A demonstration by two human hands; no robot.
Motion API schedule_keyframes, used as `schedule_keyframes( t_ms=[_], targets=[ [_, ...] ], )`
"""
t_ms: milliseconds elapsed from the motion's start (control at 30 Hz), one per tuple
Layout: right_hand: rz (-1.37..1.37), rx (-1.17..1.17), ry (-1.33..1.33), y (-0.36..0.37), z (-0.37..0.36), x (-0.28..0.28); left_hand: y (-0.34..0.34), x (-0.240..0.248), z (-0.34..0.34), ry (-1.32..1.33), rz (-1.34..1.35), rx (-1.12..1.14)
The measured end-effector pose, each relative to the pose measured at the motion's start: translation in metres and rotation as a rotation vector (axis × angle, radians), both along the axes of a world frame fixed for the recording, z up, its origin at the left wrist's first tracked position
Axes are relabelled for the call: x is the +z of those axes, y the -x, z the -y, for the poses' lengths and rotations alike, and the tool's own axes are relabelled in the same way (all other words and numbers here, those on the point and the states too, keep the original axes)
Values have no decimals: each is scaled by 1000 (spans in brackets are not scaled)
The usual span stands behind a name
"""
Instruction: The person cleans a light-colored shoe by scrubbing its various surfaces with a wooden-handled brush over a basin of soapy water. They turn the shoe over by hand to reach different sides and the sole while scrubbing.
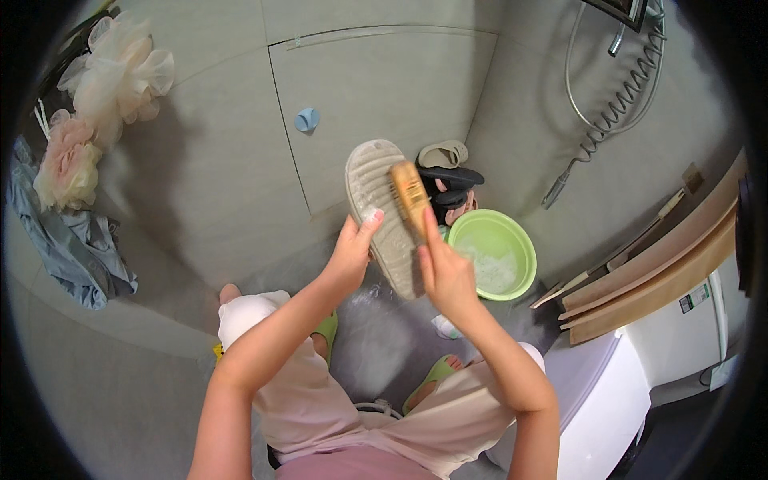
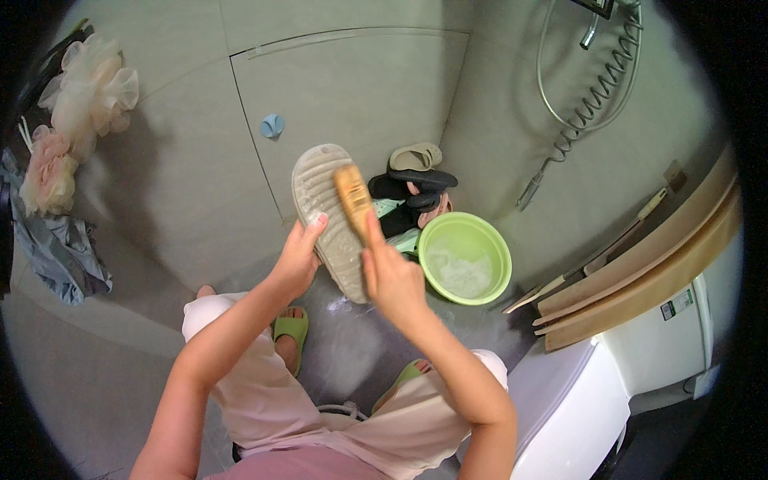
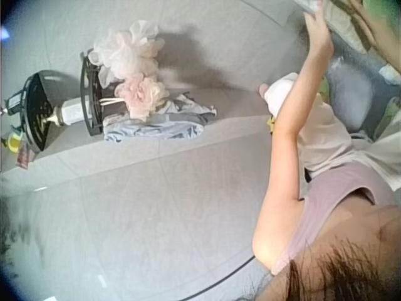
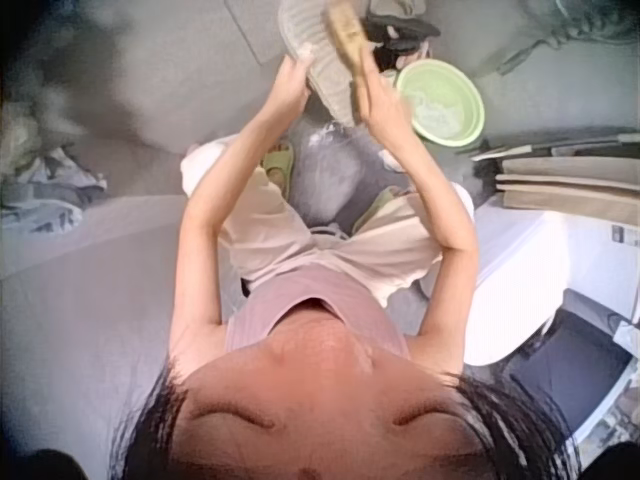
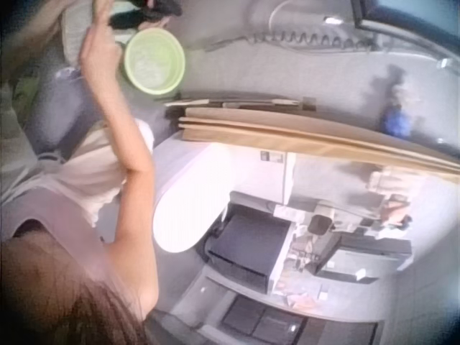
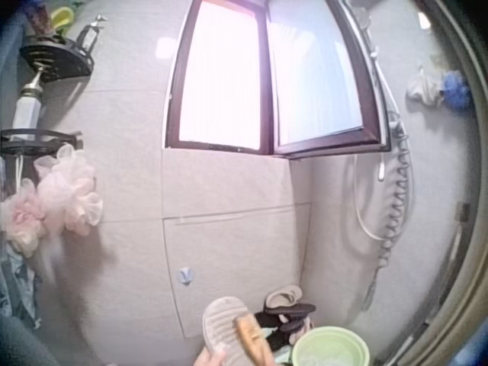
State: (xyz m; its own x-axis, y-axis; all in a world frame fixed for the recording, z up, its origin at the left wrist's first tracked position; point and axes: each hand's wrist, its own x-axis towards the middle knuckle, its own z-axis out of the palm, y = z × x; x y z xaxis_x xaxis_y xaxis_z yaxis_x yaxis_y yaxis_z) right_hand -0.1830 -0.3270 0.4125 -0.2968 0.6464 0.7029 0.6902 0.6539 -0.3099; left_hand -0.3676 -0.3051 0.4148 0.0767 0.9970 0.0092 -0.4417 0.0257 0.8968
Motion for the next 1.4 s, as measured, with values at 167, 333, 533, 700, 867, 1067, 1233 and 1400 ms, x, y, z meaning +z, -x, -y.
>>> schedule_keyframes(
  t_ms=[167,333,533,700,867,1067,1233,1400],
  targets=[
    [60,29,-39,1,-4,10,-1,-7,2,-42,19,-61],
    [8,73,-82,9,3,8,-5,-1,10,-34,-119,-73],
    [-102,-63,-4,-5,-20,20,-4,-8,8,-146,-236,-125],
    [-57,121,-35,13,0,16,-1,-14,9,-237,-282,-43],
    [-38,-100,-62,-8,-19,19,7,-5,6,-261,-921,245],
    [234,4,-127,13,14,1,29,9,4,-542,-1185,528],
    [33,-138,-115,-11,-6,17,27,20,6,-637,-1303,583],
    [271,38,-112,12,22,4,33,17,6,-635,-1330,608]
  ],
)
